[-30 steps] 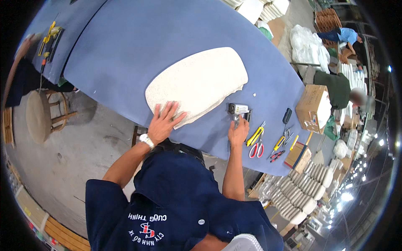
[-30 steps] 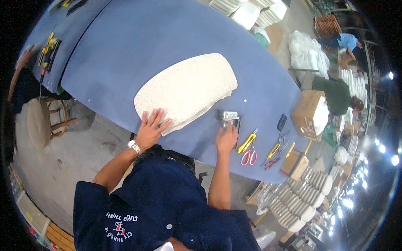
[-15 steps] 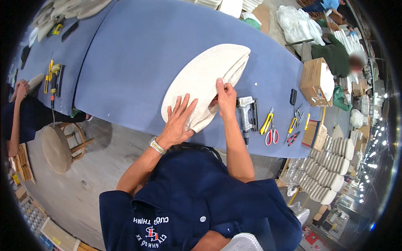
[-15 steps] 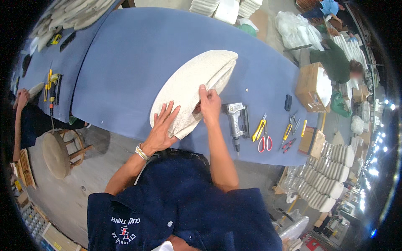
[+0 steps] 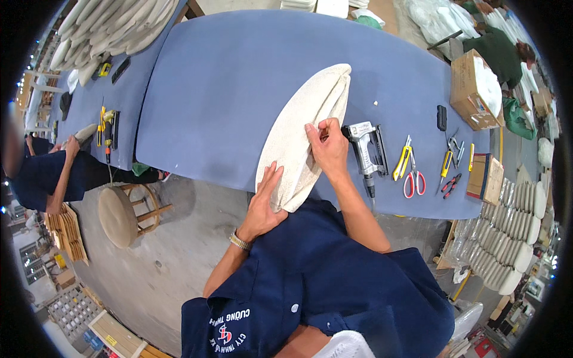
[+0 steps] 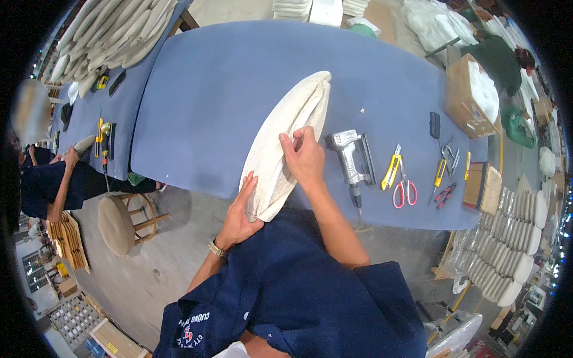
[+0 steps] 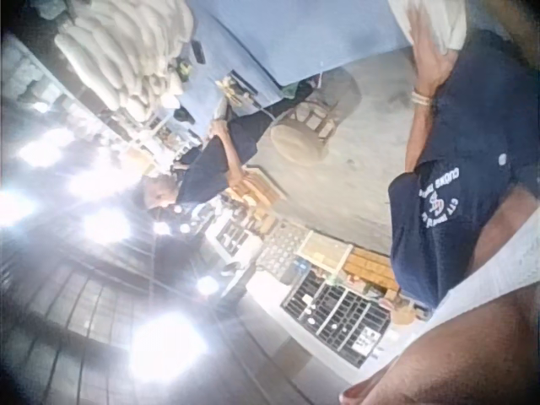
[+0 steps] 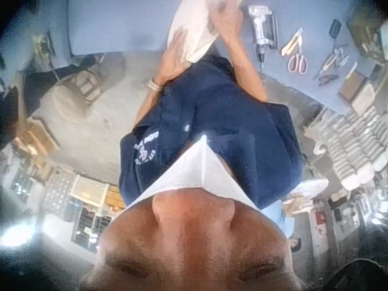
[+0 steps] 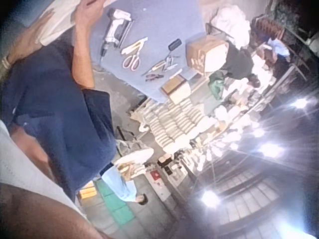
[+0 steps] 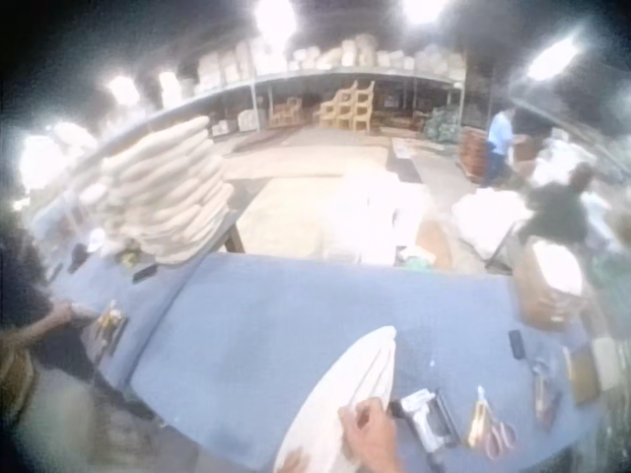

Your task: The person folds a white cushion cover around a foam insert, staples the seam with a pneumatic stapler, trims excess fabric with a utility knife, and smooths the finished cushion. The person repeats this process on a second cushion.

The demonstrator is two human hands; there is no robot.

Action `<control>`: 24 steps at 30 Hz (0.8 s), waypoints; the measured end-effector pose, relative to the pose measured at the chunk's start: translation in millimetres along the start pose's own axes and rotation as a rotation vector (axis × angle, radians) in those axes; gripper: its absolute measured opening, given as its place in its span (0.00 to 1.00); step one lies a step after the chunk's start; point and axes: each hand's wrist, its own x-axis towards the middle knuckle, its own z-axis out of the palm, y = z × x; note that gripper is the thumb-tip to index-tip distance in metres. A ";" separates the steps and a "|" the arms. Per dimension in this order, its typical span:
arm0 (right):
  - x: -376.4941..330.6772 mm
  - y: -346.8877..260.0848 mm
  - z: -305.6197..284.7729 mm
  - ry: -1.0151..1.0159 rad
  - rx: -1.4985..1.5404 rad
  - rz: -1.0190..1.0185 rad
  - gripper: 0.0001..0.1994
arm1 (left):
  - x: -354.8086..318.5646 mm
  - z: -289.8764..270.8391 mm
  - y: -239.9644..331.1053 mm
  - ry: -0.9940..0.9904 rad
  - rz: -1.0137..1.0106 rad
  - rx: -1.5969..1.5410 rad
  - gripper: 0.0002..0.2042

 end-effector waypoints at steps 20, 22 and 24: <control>-44.3 24.9 16.6 -0.254 0.623 0.090 0.20 | 21.3 -51.6 -67.3 -0.217 -0.232 -0.677 0.41; -42.9 8.4 19.0 -0.327 0.687 0.134 0.20 | 82.9 -40.6 -66.4 -0.167 -0.266 -0.530 0.37; -44.2 13.8 22.7 -0.363 0.686 0.136 0.20 | 135.8 -20.4 -87.7 -0.167 -0.257 -0.505 0.35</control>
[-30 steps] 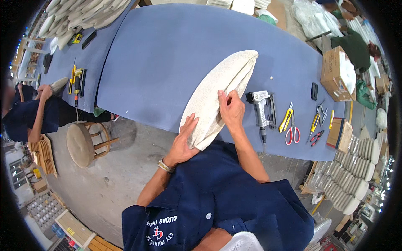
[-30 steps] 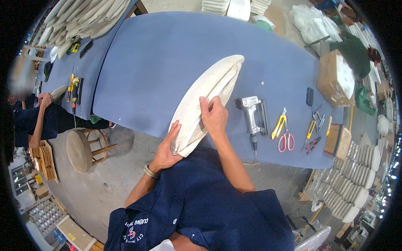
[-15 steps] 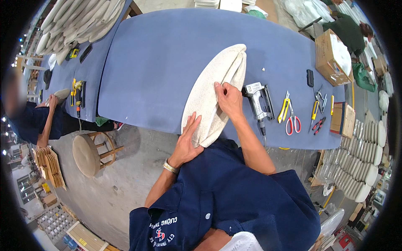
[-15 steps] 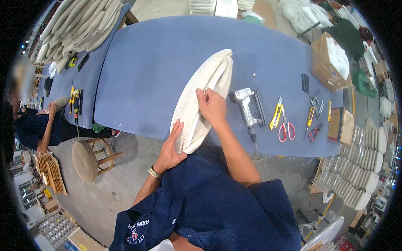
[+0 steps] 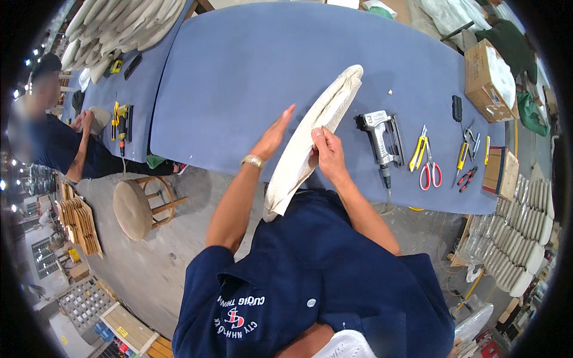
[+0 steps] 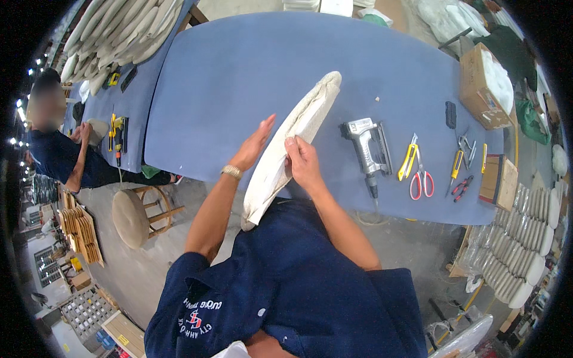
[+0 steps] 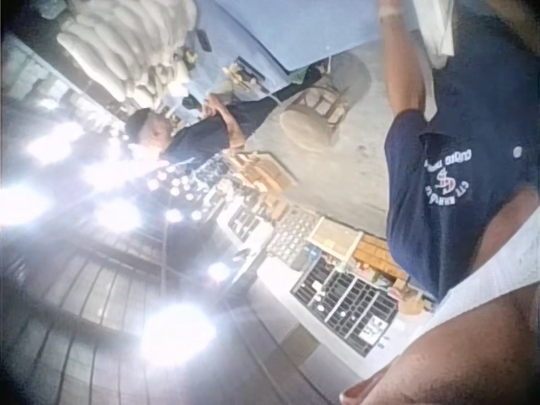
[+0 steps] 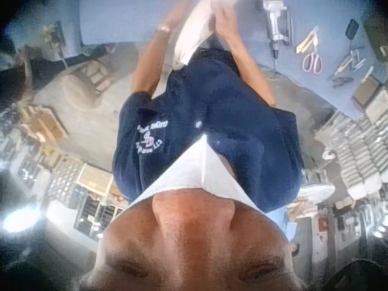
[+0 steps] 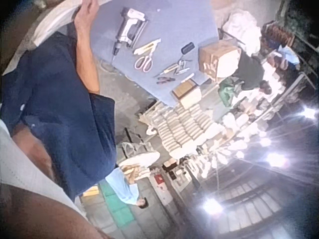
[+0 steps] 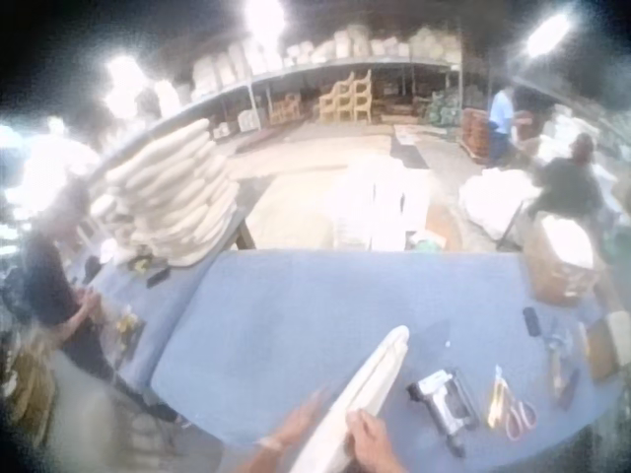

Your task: The person folds a white cushion cover around a foam insert, staples the seam with a pneumatic stapler, trims excess fabric with a utility knife, and smooths the finished cushion. The person repeats this process on a second cushion.

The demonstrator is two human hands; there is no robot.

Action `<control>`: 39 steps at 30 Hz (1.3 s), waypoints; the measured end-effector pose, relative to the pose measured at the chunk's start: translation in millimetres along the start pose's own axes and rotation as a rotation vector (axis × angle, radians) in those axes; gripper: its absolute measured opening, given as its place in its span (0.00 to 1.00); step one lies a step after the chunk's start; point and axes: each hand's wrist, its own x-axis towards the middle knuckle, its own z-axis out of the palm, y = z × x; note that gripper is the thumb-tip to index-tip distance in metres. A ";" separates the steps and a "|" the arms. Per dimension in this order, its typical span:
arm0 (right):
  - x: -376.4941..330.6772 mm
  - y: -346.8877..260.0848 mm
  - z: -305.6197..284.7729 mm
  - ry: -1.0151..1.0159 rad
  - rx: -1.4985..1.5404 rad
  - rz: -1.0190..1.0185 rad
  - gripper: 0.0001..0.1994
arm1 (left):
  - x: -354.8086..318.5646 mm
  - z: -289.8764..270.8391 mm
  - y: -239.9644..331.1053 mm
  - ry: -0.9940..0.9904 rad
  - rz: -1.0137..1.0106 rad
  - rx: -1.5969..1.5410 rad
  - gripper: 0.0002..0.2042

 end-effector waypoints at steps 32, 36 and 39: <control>5.3 48.1 -165.2 0.479 -1.296 0.123 0.42 | -21.6 58.4 67.9 0.036 0.222 0.615 0.38; 19.5 -2.3 -168.5 0.454 -1.076 0.347 0.33 | -24.0 61.3 70.4 0.059 0.185 0.722 0.39; 2.6 -41.7 -161.5 0.384 -0.640 0.274 0.32 | -26.6 65.1 64.9 0.077 0.158 0.751 0.39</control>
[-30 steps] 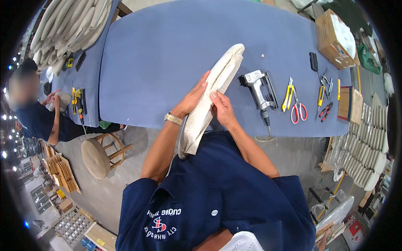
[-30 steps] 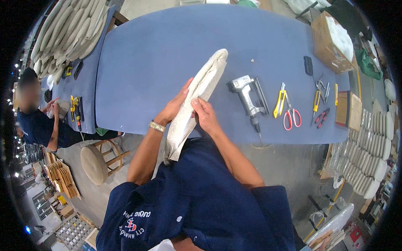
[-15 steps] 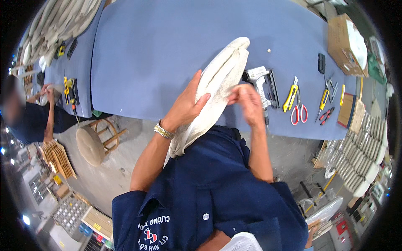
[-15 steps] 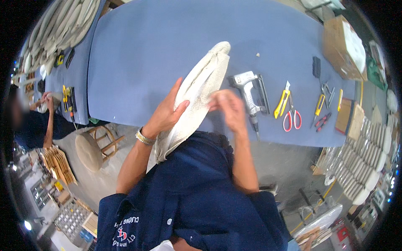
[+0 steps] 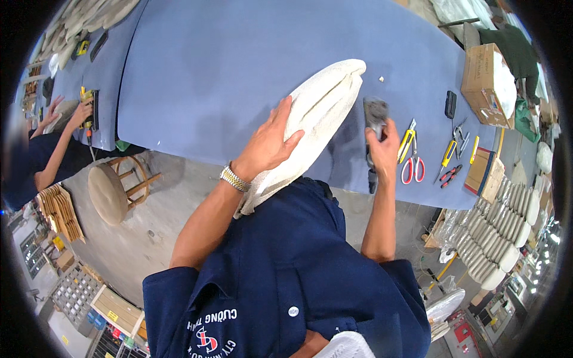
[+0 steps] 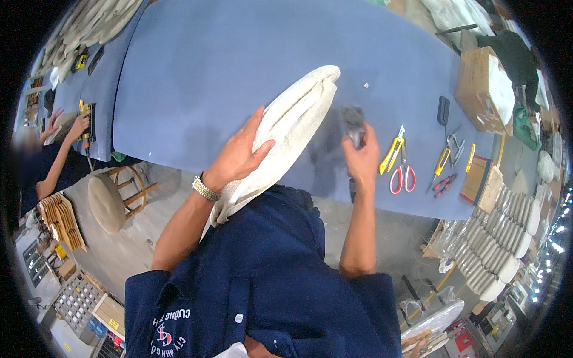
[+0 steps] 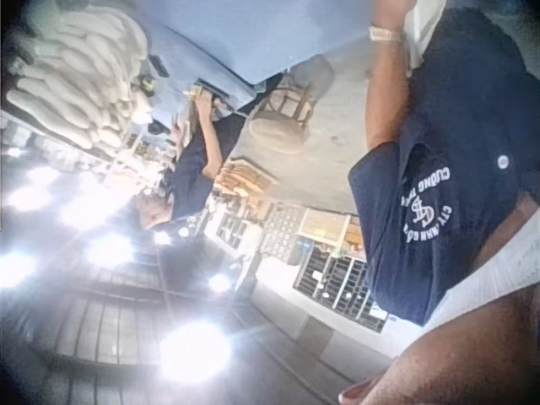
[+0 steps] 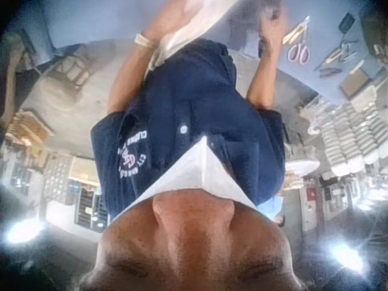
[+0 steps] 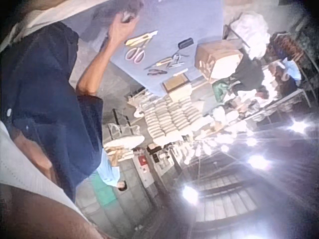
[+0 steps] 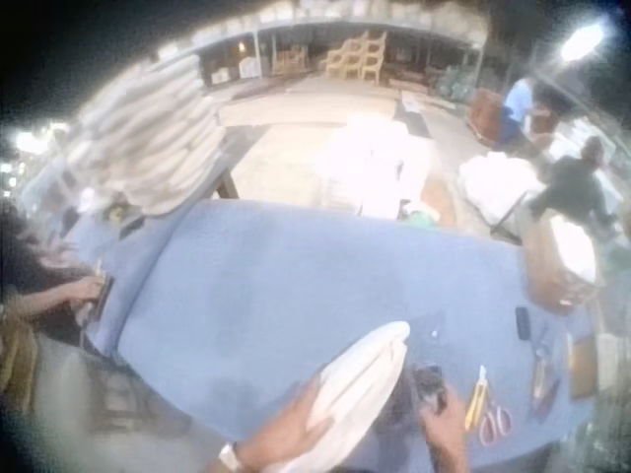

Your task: The person folds a white cushion cover around a foam insert, staples the seam with a pneumatic stapler, trims excess fabric with a utility knife, and smooths the finished cushion. The person repeats this process on a second cushion.

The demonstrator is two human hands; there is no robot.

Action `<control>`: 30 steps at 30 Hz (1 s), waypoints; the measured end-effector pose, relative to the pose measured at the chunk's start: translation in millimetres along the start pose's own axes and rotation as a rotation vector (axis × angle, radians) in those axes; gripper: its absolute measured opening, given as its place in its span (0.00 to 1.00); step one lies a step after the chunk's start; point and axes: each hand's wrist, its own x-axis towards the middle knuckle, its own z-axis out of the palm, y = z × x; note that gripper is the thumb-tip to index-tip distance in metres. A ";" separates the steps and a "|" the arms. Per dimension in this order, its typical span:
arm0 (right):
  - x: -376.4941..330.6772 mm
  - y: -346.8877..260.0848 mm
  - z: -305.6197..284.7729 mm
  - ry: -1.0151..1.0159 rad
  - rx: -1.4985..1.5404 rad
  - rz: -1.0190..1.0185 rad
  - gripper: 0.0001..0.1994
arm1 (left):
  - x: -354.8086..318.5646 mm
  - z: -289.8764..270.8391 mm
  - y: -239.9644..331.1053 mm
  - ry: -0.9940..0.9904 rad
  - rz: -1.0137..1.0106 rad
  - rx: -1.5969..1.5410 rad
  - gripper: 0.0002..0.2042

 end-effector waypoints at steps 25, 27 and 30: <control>-51.5 -93.5 13.3 -0.470 -0.126 -0.428 0.31 | -2.8 13.6 22.5 0.036 -0.115 0.006 0.42; -52.8 -94.6 14.3 -0.449 -0.163 -0.415 0.32 | -1.8 14.1 23.8 0.048 -0.121 -0.003 0.42; -56.9 -92.8 14.2 -0.440 -0.172 -0.396 0.31 | -1.2 6.7 27.4 0.036 -0.128 0.008 0.43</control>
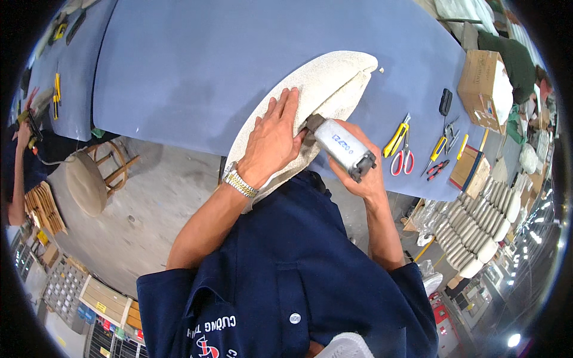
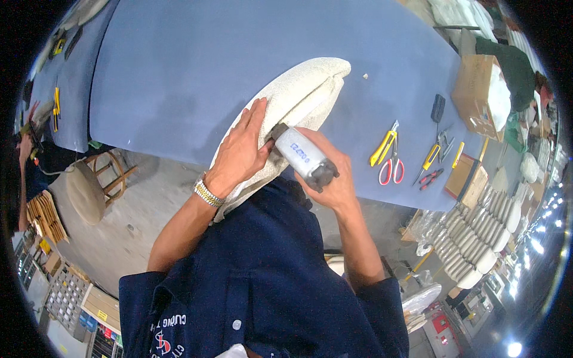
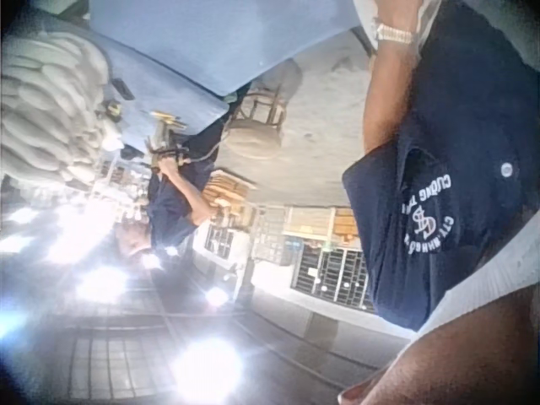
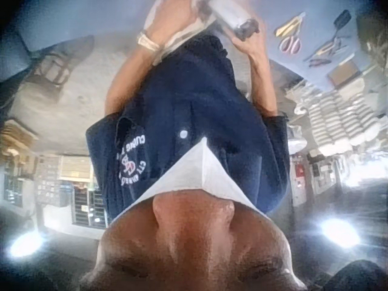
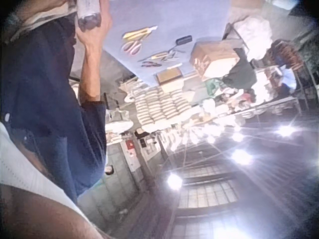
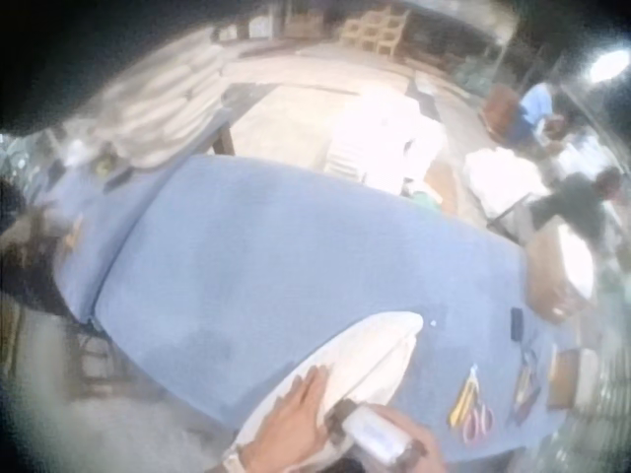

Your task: The person folds a white cushion cover around a foam insert, staples the seam with a pneumatic stapler, trims excess fabric with a utility knife, and smooths the finished cushion. The person repeats this process on a second cushion.

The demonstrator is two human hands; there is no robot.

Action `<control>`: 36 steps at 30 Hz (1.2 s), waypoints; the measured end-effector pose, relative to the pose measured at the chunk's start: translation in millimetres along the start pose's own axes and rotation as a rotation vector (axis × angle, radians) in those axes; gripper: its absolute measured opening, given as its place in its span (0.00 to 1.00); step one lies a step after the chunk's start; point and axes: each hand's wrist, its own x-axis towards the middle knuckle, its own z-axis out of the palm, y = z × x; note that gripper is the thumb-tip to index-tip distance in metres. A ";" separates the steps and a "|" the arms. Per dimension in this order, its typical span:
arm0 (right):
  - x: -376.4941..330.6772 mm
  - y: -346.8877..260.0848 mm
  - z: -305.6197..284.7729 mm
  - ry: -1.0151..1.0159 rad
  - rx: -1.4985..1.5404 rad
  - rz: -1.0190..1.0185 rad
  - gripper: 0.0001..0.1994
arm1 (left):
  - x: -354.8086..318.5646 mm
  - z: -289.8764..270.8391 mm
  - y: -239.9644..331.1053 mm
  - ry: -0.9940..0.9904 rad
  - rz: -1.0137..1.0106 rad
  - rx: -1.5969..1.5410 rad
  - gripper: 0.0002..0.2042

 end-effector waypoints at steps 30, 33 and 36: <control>-9.3 -13.0 8.2 -0.067 0.011 0.044 0.32 | 0.0 11.5 0.8 -0.004 -0.056 -0.040 0.47; -9.8 -6.8 12.3 -0.058 0.048 0.026 0.31 | -0.9 9.3 6.8 0.019 -0.058 -0.039 0.48; -12.8 -5.8 18.1 -0.014 0.058 0.015 0.30 | 6.4 -5.7 -20.8 -0.189 0.146 -0.229 0.57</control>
